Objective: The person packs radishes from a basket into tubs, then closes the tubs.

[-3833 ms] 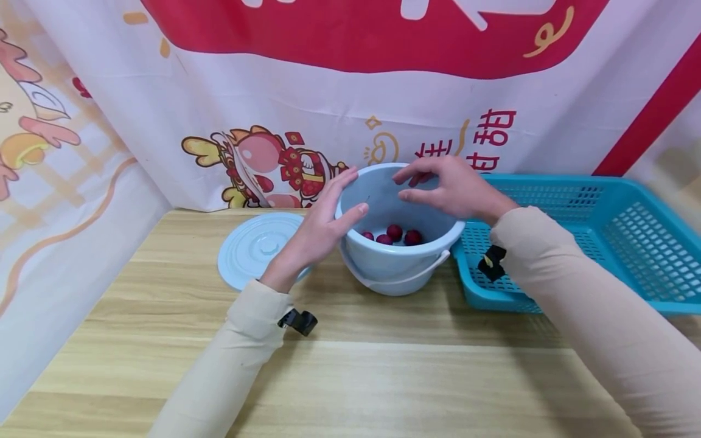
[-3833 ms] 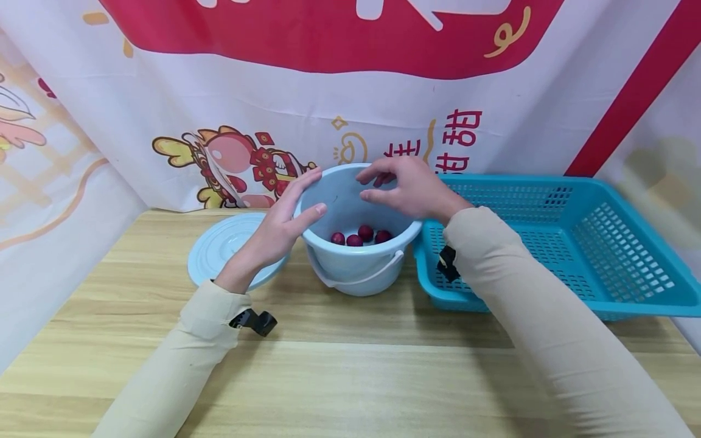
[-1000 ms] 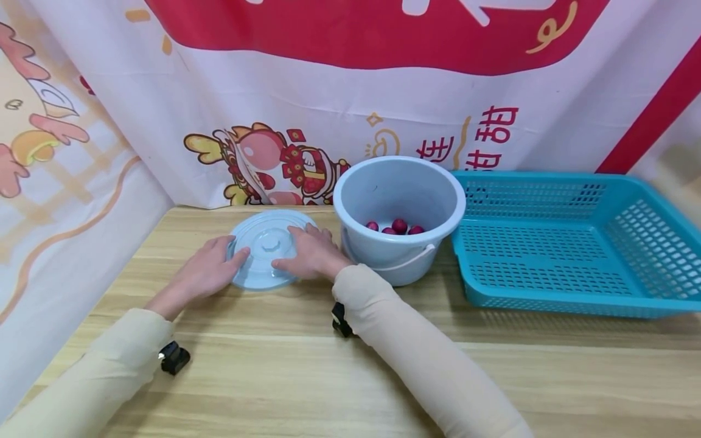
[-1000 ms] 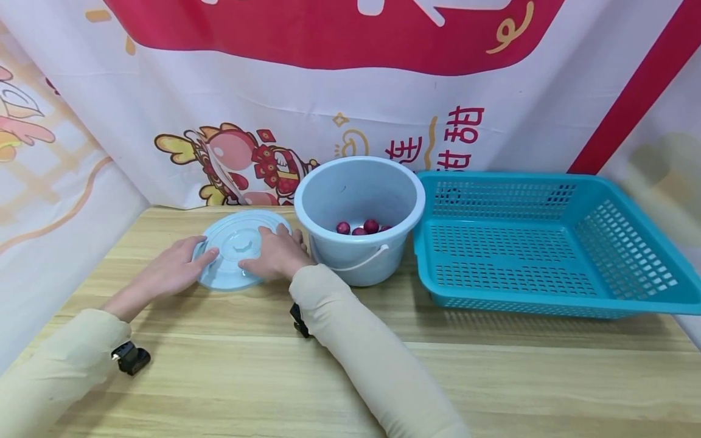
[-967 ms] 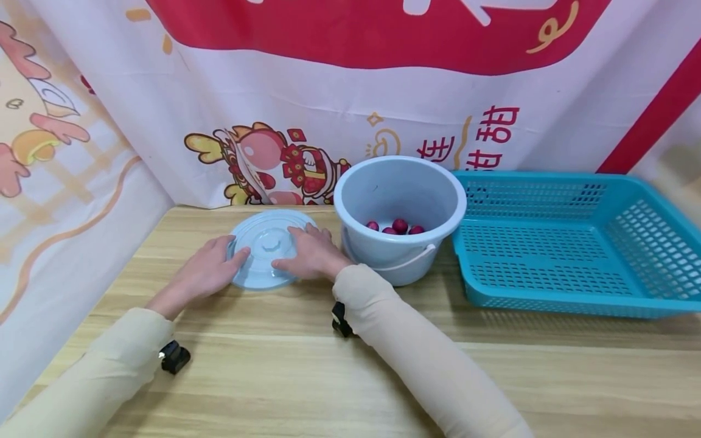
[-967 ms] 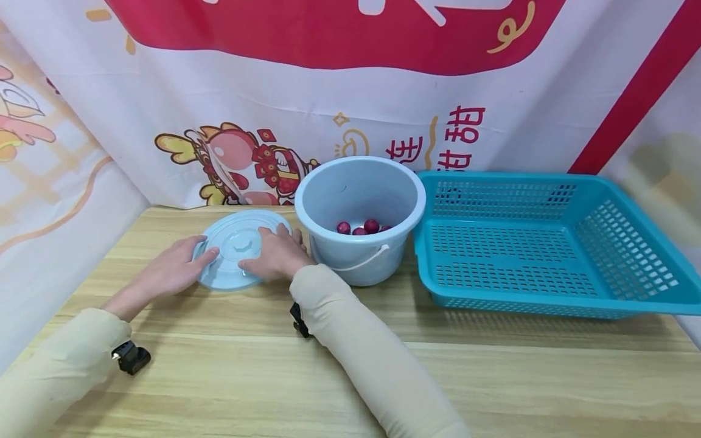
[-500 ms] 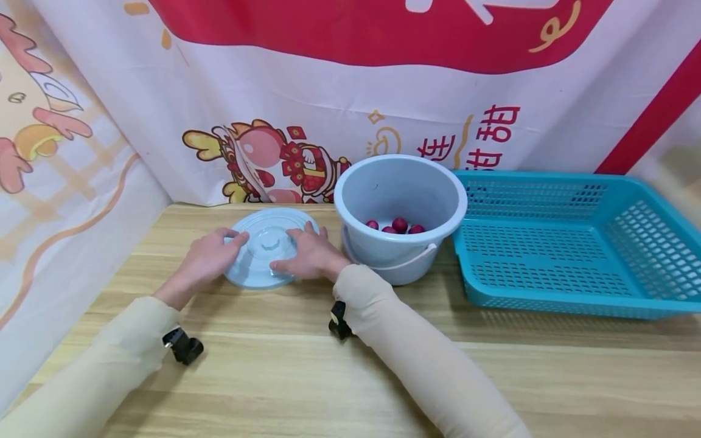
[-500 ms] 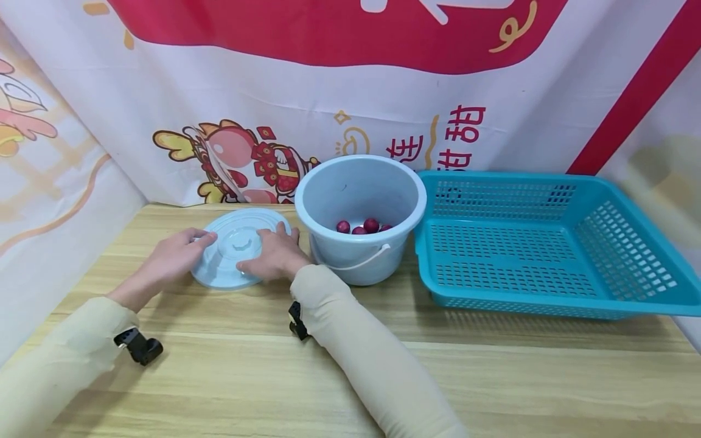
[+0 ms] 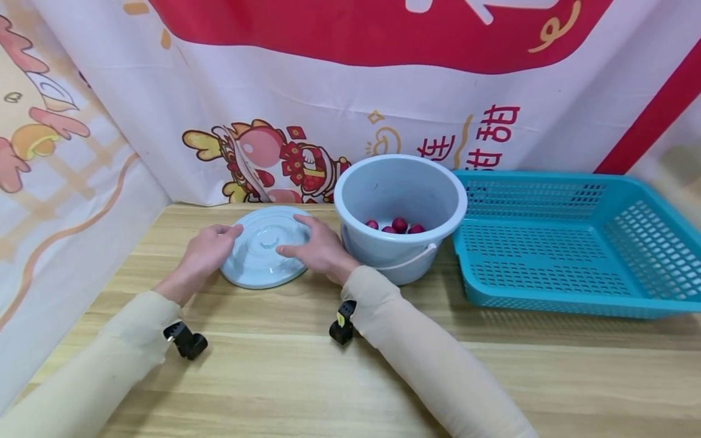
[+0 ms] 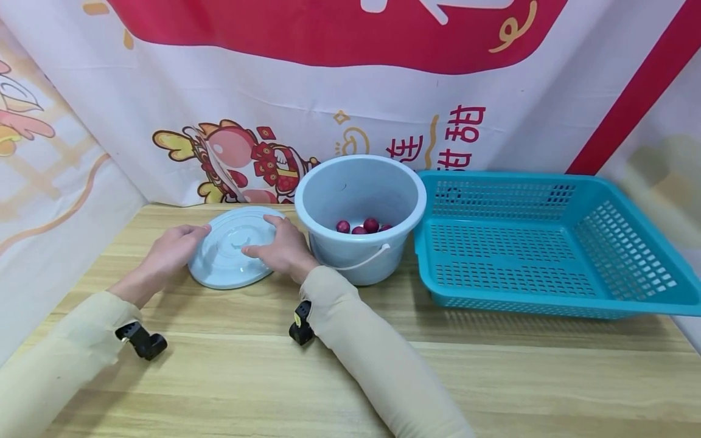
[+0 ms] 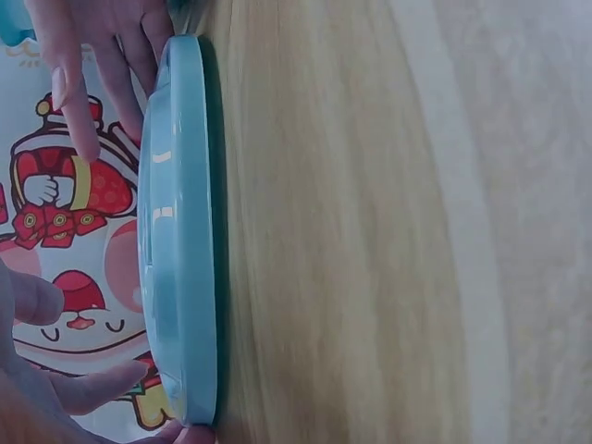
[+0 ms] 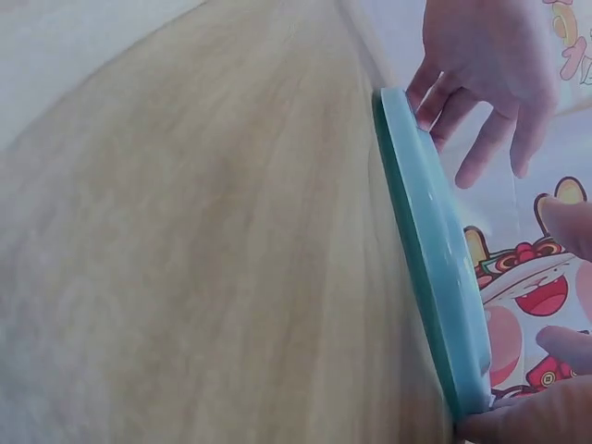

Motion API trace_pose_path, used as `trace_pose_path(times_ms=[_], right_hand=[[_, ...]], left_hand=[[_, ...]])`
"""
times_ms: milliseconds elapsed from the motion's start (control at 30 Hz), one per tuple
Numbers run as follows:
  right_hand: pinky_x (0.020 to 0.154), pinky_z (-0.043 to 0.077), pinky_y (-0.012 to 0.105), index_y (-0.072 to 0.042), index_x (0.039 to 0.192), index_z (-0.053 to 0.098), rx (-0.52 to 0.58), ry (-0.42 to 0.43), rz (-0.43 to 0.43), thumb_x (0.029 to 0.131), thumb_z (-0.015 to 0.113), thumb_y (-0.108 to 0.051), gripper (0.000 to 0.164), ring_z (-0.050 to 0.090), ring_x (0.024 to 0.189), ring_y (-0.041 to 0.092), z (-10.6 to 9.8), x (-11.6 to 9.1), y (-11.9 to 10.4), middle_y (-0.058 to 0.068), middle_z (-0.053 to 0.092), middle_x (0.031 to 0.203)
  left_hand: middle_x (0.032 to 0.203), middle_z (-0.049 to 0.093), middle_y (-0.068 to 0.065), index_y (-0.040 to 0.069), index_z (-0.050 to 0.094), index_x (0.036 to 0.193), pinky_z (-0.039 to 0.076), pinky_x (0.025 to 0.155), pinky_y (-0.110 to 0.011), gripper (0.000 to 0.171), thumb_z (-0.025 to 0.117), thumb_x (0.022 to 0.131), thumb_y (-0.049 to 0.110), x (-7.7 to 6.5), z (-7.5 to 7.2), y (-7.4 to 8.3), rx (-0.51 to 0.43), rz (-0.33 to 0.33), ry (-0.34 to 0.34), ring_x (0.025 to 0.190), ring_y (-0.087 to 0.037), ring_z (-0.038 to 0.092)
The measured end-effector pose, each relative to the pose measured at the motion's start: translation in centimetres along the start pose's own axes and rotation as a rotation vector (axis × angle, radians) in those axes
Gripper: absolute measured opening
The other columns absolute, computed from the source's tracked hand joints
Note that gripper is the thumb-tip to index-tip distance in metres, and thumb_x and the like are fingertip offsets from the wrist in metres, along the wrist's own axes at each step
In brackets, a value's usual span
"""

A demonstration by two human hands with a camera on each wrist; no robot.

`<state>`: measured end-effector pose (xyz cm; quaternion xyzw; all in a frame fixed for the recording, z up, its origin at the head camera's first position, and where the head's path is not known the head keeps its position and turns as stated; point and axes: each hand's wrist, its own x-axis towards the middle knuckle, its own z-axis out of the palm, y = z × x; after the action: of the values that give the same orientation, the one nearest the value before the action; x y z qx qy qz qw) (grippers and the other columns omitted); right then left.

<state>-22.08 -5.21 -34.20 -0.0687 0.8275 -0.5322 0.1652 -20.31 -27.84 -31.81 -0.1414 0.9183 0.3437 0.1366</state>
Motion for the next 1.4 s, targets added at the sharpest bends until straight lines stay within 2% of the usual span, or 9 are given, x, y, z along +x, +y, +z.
trace_pose_path(times_ms=[200,333,433,600,767,867,967,1233,1400], right_hand=[[0.132,0.029,0.046,-0.025,0.161,0.048,0.034,0.079,-0.023,0.091,0.085,-0.026,0.078,0.034,0.161,0.027,0.3,0.2,-0.4,0.003,0.036,0.173],[0.131,0.032,0.043,-0.021,0.16,0.049,0.028,0.108,-0.035,0.091,0.085,-0.023,0.078,0.037,0.159,0.028,0.5,0.3,-0.8,0.005,0.038,0.172],[0.13,0.035,0.042,-0.021,0.159,0.05,0.022,0.13,-0.032,0.09,0.086,-0.024,0.078,0.04,0.158,0.026,0.4,0.4,-1.1,0.006,0.042,0.17],[0.13,0.035,0.041,-0.02,0.156,0.055,0.057,0.175,-0.015,0.089,0.088,-0.029,0.075,0.039,0.158,0.021,0.1,0.1,-1.9,0.003,0.043,0.17],[0.13,0.034,0.041,-0.021,0.151,0.06,0.152,0.208,-0.044,0.089,0.088,-0.029,0.069,0.039,0.158,0.02,0.1,-0.2,-2.9,0.002,0.046,0.168],[0.129,0.037,0.041,-0.022,0.151,0.06,0.158,0.225,-0.071,0.09,0.087,-0.03,0.068,0.04,0.158,0.022,0.0,-0.6,-3.7,0.004,0.045,0.169],[0.128,0.039,0.041,-0.022,0.153,0.058,0.086,0.231,-0.117,0.091,0.085,-0.035,0.069,0.04,0.158,0.023,-0.2,-0.8,-4.7,0.004,0.043,0.17],[0.134,0.026,0.049,-0.019,0.16,0.05,-0.204,0.202,-0.236,0.098,0.073,-0.048,0.072,0.024,0.165,0.032,-1.2,-1.8,-7.9,0.014,0.021,0.178],[0.136,0.022,0.044,-0.014,0.161,0.047,-0.341,0.215,-0.266,0.102,0.065,-0.049,0.071,0.014,0.168,0.027,-2.7,-2.2,-9.8,0.013,0.03,0.175]], left_hand=[[0.17,0.027,-0.032,-0.003,0.026,0.165,0.024,0.129,-0.065,0.078,0.029,0.111,0.054,0.2,-0.3,-0.3,-0.032,0.021,0.03,0.158,-0.051,0.027],[0.167,0.032,-0.033,-0.004,0.03,0.164,0.03,0.127,-0.063,0.074,0.037,0.111,0.048,0.3,-0.4,-0.4,-0.037,0.056,0.083,0.154,-0.048,0.034],[0.169,0.027,-0.035,-0.004,0.029,0.164,0.026,0.129,-0.064,0.072,0.041,0.111,0.044,0.4,-0.3,-0.4,-0.042,0.075,0.122,0.156,-0.049,0.03],[0.171,0.017,-0.036,0.003,0.029,0.166,0.018,0.129,-0.069,0.071,0.044,0.111,0.044,0.1,-0.4,-0.1,-0.036,0.103,0.162,0.159,-0.052,0.02],[0.172,0.02,-0.033,0.009,0.03,0.168,0.021,0.127,-0.072,0.07,0.043,0.11,0.048,-0.7,-1.3,0.5,0.005,0.137,0.213,0.159,-0.054,0.021],[0.174,0.02,-0.03,0.012,0.027,0.169,0.023,0.126,-0.072,0.073,0.043,0.109,0.052,-1.3,-2.1,0.9,-0.001,0.137,0.223,0.158,-0.053,0.023],[0.174,0.02,-0.029,0.012,0.026,0.169,0.028,0.125,-0.07,0.075,0.043,0.109,0.054,-1.7,-2.9,1.3,-0.011,0.154,0.232,0.157,-0.051,0.028],[0.173,0.023,-0.028,0.009,0.024,0.169,0.036,0.118,-0.061,0.077,0.043,0.108,0.053,-2.7,-4.9,3.0,-0.016,0.25,0.267,0.148,-0.044,0.035],[0.176,0.017,-0.023,0.013,0.02,0.17,0.028,0.125,-0.068,0.081,0.043,0.107,0.058,-3.5,-5.8,4.6,-0.002,0.268,0.248,0.158,-0.046,0.026]])
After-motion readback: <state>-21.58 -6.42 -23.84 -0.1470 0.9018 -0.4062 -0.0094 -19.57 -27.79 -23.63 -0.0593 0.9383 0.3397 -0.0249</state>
